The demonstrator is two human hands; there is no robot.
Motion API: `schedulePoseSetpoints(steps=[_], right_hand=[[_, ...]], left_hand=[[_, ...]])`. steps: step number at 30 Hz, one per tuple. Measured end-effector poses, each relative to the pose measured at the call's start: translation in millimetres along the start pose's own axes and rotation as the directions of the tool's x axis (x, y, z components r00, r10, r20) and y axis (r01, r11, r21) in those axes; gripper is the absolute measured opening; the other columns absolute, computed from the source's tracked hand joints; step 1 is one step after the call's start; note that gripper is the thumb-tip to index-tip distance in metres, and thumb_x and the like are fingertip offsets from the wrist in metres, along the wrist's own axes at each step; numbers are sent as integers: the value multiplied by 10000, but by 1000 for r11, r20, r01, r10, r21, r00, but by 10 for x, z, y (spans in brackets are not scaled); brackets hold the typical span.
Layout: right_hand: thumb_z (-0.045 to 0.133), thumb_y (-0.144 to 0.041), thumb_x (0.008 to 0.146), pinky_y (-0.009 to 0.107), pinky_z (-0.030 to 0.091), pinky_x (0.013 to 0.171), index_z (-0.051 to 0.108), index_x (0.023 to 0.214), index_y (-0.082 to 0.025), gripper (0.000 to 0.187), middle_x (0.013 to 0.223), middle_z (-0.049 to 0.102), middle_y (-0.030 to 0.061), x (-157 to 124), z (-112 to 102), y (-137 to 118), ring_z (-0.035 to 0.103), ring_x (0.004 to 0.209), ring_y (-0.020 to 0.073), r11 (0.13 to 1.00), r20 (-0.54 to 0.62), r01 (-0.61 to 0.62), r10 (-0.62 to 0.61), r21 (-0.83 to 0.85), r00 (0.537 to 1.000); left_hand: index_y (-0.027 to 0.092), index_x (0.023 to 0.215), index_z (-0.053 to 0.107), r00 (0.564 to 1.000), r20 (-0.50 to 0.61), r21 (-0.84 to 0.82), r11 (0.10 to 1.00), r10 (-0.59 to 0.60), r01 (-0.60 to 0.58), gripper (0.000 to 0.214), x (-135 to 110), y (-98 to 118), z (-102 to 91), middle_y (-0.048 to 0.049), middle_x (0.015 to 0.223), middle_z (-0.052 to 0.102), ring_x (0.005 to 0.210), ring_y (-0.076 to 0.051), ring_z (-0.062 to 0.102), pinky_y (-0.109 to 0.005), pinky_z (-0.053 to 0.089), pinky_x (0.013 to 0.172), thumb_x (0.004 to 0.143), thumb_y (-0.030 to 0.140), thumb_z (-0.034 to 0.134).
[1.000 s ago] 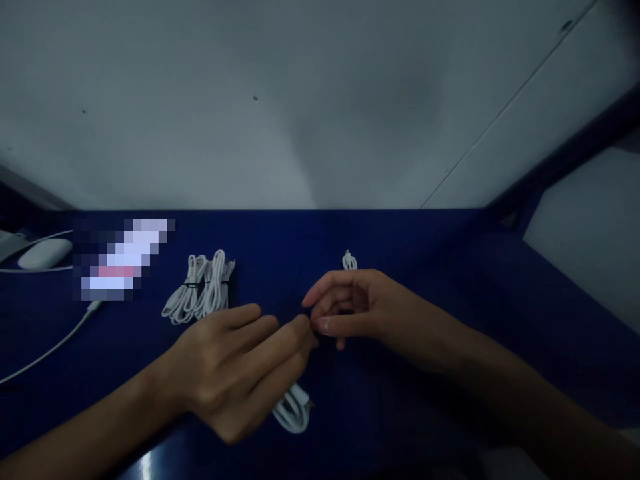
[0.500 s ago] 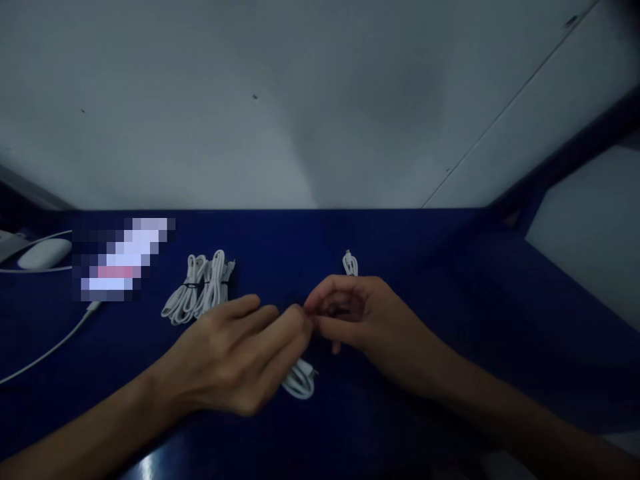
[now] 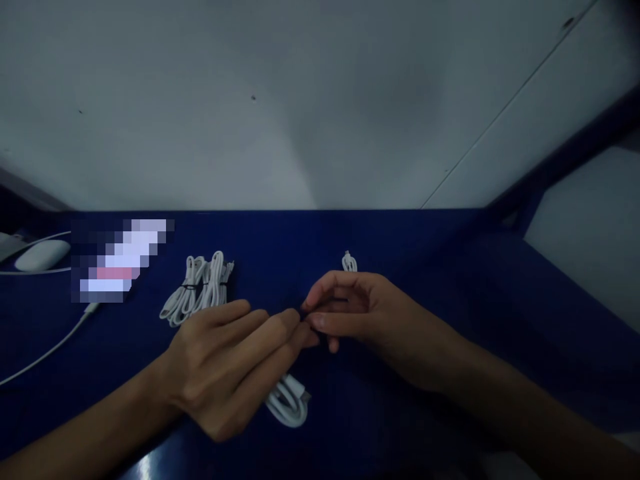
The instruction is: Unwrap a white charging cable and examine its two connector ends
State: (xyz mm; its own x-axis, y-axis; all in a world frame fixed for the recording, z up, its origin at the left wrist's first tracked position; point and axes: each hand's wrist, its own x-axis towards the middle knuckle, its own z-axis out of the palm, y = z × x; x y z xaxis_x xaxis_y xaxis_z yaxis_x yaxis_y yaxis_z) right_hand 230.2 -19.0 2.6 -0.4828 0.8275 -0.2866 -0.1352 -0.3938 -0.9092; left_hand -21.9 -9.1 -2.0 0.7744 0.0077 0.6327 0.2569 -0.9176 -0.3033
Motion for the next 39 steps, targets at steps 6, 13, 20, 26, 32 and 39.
schedulePoseSetpoints(steps=[6,13,20,26,32,39], right_hand=[[879,-213,931,244,505,660,730,1068,-192,203,867,725,-21,-27,-59,-89,611,630,82,993,99,-83,91,-78,991],[790,-187,998,174,490,534,680,1031,-186,115,880,674,-26,-82,-19,-202,564,593,59,974,268,-138,183,-178,946],[760,-88,960,145,482,495,682,984,-183,125,827,668,-43,-80,22,-282,567,542,42,945,264,-217,280,-244,923],[837,-84,905,202,626,606,721,1057,-182,215,940,741,6,-61,15,-154,709,741,117,971,122,-25,56,-239,991],[896,-142,897,239,662,698,774,1080,-165,222,991,771,31,-29,-12,-92,744,887,158,985,112,18,2,-174,994],[906,-98,855,151,558,582,760,1014,-158,224,912,769,22,-22,-65,-100,713,768,117,992,95,-124,126,-20,988]], left_hand=[[60,969,842,1000,14,-52,999,8,-7,128,16,46,-12,-131,958,845,665,-158,748,-289,524,491,1013,12,732],[189,688,697,988,101,-222,965,-118,138,348,49,214,-8,20,862,802,539,-103,592,-328,432,465,970,-11,728],[187,811,752,895,125,-16,902,-427,432,359,47,534,21,52,529,490,406,-126,399,-320,353,381,1048,-8,565],[61,970,813,989,150,-102,995,0,16,405,101,117,37,-117,925,841,631,-180,734,-320,568,506,1075,-12,428],[44,920,803,992,125,-144,989,-10,29,351,97,61,21,-127,815,827,562,-201,732,-322,524,430,1014,-40,475],[82,876,827,998,13,-44,997,66,-65,111,-19,61,8,-137,962,864,657,-186,769,-294,557,474,966,37,780]])
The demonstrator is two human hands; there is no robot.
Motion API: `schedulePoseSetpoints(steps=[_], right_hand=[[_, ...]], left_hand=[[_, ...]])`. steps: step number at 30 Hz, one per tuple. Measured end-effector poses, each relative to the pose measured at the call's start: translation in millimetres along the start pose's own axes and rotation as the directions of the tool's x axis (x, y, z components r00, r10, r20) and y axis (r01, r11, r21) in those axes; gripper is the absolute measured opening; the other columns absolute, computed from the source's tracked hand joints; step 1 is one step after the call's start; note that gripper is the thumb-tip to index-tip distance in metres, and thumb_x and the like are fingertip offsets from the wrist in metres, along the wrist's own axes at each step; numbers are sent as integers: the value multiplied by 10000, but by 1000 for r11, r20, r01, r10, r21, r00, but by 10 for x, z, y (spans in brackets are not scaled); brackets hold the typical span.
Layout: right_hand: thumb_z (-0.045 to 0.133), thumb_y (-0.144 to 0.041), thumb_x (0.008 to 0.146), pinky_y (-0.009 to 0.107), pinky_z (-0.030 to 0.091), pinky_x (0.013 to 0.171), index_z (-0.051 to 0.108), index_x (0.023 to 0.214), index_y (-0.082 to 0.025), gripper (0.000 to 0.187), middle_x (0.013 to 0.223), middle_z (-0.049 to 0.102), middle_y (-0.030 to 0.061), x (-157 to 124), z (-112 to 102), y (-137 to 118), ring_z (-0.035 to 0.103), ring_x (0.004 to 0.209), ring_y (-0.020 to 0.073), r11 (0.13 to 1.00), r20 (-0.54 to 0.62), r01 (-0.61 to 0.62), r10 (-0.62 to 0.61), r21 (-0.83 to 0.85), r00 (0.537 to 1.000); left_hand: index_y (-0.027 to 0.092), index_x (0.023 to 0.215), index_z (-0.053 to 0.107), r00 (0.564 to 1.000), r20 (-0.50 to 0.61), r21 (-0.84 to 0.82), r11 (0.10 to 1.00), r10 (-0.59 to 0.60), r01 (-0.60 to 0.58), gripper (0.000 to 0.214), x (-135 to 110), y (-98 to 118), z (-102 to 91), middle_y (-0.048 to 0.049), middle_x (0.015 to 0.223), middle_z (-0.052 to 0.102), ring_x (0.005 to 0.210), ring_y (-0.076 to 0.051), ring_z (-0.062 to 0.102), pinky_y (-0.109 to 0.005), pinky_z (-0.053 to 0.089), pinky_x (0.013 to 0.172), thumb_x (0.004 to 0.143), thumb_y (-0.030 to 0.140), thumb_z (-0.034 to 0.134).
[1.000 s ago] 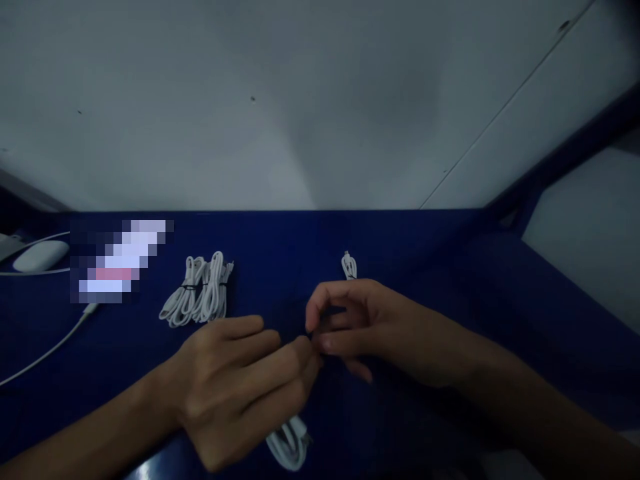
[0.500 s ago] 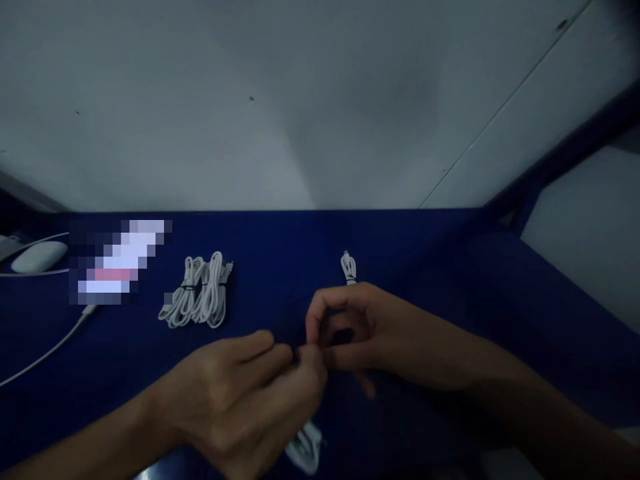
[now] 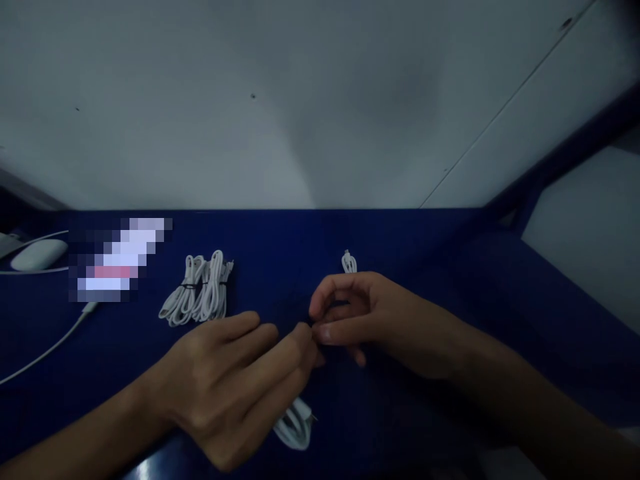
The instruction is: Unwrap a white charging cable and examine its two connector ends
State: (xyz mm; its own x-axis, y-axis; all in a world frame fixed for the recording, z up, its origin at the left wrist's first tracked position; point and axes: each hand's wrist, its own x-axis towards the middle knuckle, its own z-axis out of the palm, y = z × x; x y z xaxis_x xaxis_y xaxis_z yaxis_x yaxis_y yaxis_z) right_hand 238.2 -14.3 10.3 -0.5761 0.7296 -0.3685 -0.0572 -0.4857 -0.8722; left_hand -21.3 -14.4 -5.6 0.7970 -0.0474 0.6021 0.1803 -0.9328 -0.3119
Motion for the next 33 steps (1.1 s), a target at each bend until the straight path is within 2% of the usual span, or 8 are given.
schedulePoseSetpoints(steps=[9,11,15,19,22,23,27,33], right_hand=[[884,-119,878,112,420,453,752,980,-180,178,671,619,-91,5,40,24,504,463,20,996,17,-67,67,56,998],[867,-143,901,128,442,456,743,984,-181,154,718,662,-75,-3,63,25,515,466,25,999,24,-45,45,8,999],[816,-183,963,225,603,648,751,1035,-200,99,884,768,-24,-66,116,-9,706,651,95,968,-84,118,-139,-223,987],[804,-272,992,317,621,789,789,996,-230,45,961,810,8,-110,71,-69,777,867,183,793,-253,177,-384,-583,888],[741,-343,1043,370,579,721,768,1117,-236,133,943,793,25,-54,-55,-79,754,824,226,508,-411,-62,-611,-859,676],[720,-377,1060,402,573,727,737,1211,-221,217,903,787,31,-20,-104,-68,750,794,245,424,-441,-198,-614,-884,654],[614,-564,1092,531,569,762,544,1524,-146,605,915,809,115,132,-266,16,777,816,383,229,-564,-524,-478,-820,674],[572,-452,1106,490,555,796,505,1538,-173,519,974,811,139,213,-383,69,784,892,384,241,-526,-468,-422,-850,738]], left_hand=[[170,701,797,998,-37,37,998,-47,48,306,78,46,-71,1,810,824,599,-113,701,-273,516,447,890,-69,817],[129,811,825,999,-37,50,998,-26,28,238,97,48,-36,-48,874,847,601,-133,718,-285,529,452,964,-34,742],[31,983,799,994,72,50,996,-84,80,318,94,1,64,-115,859,839,629,-194,774,-319,579,480,1072,-30,500],[76,878,774,996,23,-9,996,-92,92,219,99,-23,39,-68,798,818,647,-163,781,-274,599,519,1053,5,662],[103,810,763,986,92,-26,989,-141,144,261,112,-6,-30,-64,848,836,706,-154,794,-279,649,614,1045,9,702],[99,815,768,985,107,-29,990,-138,141,257,111,-1,-40,-71,867,839,722,-152,795,-273,648,619,1046,7,702],[96,807,795,993,-18,0,994,-113,113,182,79,-9,28,-56,833,820,711,-140,777,-239,622,587,976,33,821],[79,882,817,994,-58,15,996,-89,90,103,37,-29,127,-56,872,826,735,-132,774,-219,628,610,975,33,823]])
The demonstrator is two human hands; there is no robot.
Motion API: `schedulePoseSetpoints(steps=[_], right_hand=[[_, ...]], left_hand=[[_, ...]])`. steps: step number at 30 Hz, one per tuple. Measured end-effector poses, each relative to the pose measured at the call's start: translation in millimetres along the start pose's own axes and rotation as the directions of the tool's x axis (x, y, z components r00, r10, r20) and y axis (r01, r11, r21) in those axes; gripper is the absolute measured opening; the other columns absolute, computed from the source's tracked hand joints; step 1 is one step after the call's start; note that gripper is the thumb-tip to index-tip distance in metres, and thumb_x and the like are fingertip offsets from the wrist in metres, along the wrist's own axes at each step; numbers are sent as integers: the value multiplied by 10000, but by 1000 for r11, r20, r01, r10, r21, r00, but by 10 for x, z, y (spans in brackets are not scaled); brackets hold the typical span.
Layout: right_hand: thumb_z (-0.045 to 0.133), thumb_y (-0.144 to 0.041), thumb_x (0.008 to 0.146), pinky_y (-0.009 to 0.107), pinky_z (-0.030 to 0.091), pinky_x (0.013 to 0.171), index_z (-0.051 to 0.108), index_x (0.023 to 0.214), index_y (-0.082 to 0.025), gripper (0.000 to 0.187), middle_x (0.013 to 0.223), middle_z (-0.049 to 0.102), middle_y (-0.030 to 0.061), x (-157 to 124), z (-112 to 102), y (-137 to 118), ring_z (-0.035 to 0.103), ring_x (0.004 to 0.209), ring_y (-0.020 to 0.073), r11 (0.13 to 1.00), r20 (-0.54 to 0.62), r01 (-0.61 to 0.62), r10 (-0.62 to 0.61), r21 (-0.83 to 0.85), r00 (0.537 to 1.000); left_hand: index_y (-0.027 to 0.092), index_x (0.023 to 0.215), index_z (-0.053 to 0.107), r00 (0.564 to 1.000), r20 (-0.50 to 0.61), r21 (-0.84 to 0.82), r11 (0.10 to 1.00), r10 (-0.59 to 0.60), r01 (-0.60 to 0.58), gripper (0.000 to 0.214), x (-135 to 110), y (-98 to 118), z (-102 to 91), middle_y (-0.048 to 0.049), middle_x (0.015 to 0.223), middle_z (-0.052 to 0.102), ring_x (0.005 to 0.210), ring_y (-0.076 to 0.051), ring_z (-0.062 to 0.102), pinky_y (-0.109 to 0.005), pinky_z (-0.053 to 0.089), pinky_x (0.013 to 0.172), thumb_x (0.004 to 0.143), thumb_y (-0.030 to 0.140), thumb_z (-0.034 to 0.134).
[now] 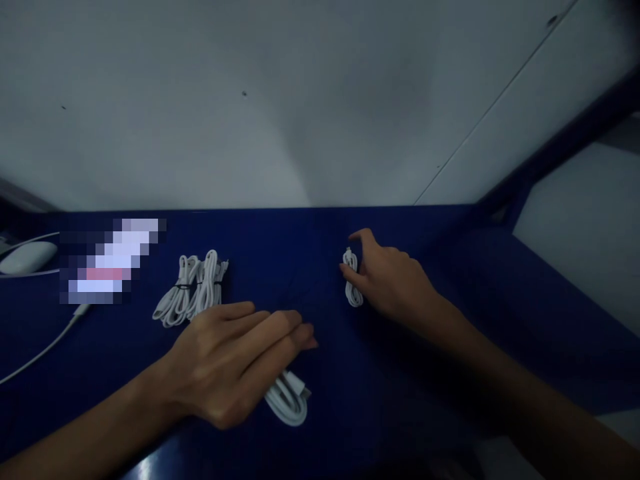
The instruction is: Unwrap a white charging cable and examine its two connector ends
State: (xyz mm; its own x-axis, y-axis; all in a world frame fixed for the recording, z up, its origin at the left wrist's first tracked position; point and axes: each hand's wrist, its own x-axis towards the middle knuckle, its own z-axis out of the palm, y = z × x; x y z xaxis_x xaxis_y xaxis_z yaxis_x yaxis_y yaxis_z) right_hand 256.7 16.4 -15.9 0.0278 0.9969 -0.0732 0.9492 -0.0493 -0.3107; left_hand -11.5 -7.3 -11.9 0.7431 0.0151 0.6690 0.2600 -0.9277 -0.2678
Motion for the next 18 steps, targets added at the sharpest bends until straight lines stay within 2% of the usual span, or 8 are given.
schedulePoseSetpoints(steps=[3,7,12,15,16,17,18], right_hand=[[550,-412,1117,443,540,764,500,1533,-186,475,982,799,124,9,-21,19,771,867,341,996,32,58,-60,62,998],[573,-388,1110,417,527,758,511,1527,-206,459,995,791,101,29,-11,34,754,857,306,988,39,104,-109,111,993],[590,-500,1102,470,503,770,593,1458,-175,482,983,777,133,36,-34,29,735,858,349,997,-30,53,-51,63,998],[533,-585,1124,468,512,792,638,1392,-194,485,973,754,103,-88,-149,-68,713,861,314,990,-91,66,-55,121,994],[582,-600,1106,449,517,793,639,1394,-207,491,963,738,82,-155,-192,-120,698,855,288,955,-110,122,-95,272,989],[645,-606,1078,420,524,783,644,1384,-233,482,984,722,61,-229,-231,-177,685,861,263,866,-78,177,-159,467,984],[680,-584,1070,402,532,803,648,1384,-259,453,1028,711,50,-301,-259,-235,678,895,245,729,17,180,-254,661,967]], left_hand=[[80,945,812,999,25,-16,1000,-25,25,72,-1,12,-16,-64,903,842,727,-136,782,-228,631,588,999,34,796],[104,885,787,998,45,-24,998,-48,49,145,17,28,-36,-35,850,826,667,-124,770,-224,612,541,1005,24,785],[107,846,780,997,46,-55,996,-66,68,175,57,51,-58,-34,830,827,653,-125,768,-236,586,522,993,13,790],[83,873,788,994,64,-100,990,-89,95,151,79,72,-77,-55,843,838,624,-126,757,-259,547,488,987,-15,776],[71,892,788,994,60,-119,988,-93,99,138,80,79,-80,-65,853,840,619,-130,756,-270,524,468,994,-17,759],[63,923,789,994,48,-137,985,-95,101,130,77,85,-80,-73,873,842,622,-134,757,-283,499,451,1010,-14,730],[55,963,790,995,37,-153,983,-97,102,133,69,90,-77,-81,899,844,634,-139,762,-291,484,444,1025,-12,694]])
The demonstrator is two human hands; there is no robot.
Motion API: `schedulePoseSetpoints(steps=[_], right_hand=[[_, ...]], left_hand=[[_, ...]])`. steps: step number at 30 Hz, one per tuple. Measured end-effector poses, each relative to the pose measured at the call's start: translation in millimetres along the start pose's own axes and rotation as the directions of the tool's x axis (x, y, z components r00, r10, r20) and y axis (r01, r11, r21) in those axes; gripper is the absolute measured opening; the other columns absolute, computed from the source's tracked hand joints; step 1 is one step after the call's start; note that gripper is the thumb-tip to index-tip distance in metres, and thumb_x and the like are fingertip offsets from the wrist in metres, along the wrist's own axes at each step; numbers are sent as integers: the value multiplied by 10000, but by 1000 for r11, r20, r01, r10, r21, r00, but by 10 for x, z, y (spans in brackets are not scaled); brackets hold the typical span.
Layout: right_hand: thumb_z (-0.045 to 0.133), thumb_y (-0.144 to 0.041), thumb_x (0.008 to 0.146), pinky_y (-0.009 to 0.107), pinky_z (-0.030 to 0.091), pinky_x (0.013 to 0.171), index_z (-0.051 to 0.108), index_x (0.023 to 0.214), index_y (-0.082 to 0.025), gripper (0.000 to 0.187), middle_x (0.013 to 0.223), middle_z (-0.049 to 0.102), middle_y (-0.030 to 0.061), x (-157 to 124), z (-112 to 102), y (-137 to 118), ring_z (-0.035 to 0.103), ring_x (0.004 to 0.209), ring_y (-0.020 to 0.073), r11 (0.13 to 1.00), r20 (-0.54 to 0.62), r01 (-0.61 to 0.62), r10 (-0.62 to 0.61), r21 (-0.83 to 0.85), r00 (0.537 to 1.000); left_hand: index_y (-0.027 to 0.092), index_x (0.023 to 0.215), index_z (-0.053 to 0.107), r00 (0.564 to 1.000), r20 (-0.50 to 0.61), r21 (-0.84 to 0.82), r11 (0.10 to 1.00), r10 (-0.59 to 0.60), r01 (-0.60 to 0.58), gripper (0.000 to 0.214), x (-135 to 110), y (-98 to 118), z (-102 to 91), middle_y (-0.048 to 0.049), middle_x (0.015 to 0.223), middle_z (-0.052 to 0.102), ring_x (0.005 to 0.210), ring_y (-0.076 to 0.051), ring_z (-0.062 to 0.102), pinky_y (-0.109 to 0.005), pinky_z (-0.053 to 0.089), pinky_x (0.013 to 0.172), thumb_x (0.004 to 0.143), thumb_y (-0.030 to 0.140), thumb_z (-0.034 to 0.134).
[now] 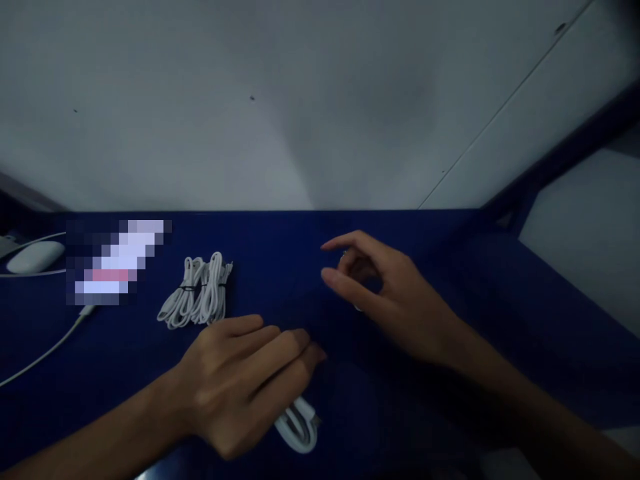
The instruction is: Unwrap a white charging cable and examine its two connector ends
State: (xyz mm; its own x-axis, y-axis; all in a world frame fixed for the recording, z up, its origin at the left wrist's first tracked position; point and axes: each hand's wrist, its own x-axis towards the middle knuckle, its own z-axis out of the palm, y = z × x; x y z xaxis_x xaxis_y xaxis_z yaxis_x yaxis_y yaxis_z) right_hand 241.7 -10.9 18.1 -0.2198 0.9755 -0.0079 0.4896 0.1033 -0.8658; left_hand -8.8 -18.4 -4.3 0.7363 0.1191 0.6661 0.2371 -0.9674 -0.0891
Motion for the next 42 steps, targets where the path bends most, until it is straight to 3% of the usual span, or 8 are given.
schedulePoseSetpoints(steps=[3,5,11,17,24,31,36,42], right_hand=[[653,-610,1075,397,545,866,662,1382,-256,469,1025,651,39,-106,108,-131,644,936,224,849,320,-96,-89,520,943],[699,-645,1031,384,537,845,659,1395,-243,544,990,601,26,-106,169,-130,606,905,210,757,401,-196,-94,623,911],[706,-810,933,347,506,741,673,1345,-218,722,952,548,25,30,262,14,520,877,210,739,457,-314,9,596,889],[598,-918,909,335,438,701,664,1372,-219,841,919,547,25,35,350,72,503,831,210,779,484,-312,13,543,875],[583,-928,912,341,434,730,668,1399,-209,872,949,552,32,15,371,81,502,860,213,755,540,-343,-17,559,842],[561,-914,933,353,465,748,670,1373,-210,837,926,557,36,34,437,65,510,862,225,785,503,-322,16,529,864],[547,-919,936,354,426,743,671,1356,-211,833,911,539,27,21,426,54,499,848,222,772,495,-322,12,547,869],[489,-877,1013,393,470,829,688,1358,-235,755,955,527,24,-47,374,17,499,881,222,757,444,-279,-17,591,896]], left_hand=[[64,1063,794,1000,10,-6,1000,6,-6,151,-51,4,27,-79,969,840,680,-141,772,-275,516,480,1017,-12,672],[117,1068,803,999,30,25,999,30,-30,167,-96,8,51,-51,990,838,683,-132,765,-252,551,519,990,-4,718],[175,938,794,998,28,33,998,56,-57,195,-166,49,72,-8,1012,842,619,-90,707,-246,545,539,977,-3,726],[131,931,819,994,86,-133,989,71,-59,210,-129,52,70,-54,996,849,591,-118,681,-302,462,462,983,24,646],[106,888,808,991,90,-95,991,98,-90,192,-138,37,103,-59,940,846,599,-118,684,-275,485,462,950,-20,677],[80,931,811,992,68,-133,987,102,-92,172,-183,9,119,-87,986,857,647,-135,725,-278,497,479,960,-16,672],[170,887,810,984,143,-84,992,105,-94,240,-200,42,96,-39,989,853,622,-125,691,-276,499,501,986,23,649],[154,851,806,970,202,-104,987,137,-118,261,-83,50,18,-35,877,819,557,-136,627,-318,491,476,983,43,610]])
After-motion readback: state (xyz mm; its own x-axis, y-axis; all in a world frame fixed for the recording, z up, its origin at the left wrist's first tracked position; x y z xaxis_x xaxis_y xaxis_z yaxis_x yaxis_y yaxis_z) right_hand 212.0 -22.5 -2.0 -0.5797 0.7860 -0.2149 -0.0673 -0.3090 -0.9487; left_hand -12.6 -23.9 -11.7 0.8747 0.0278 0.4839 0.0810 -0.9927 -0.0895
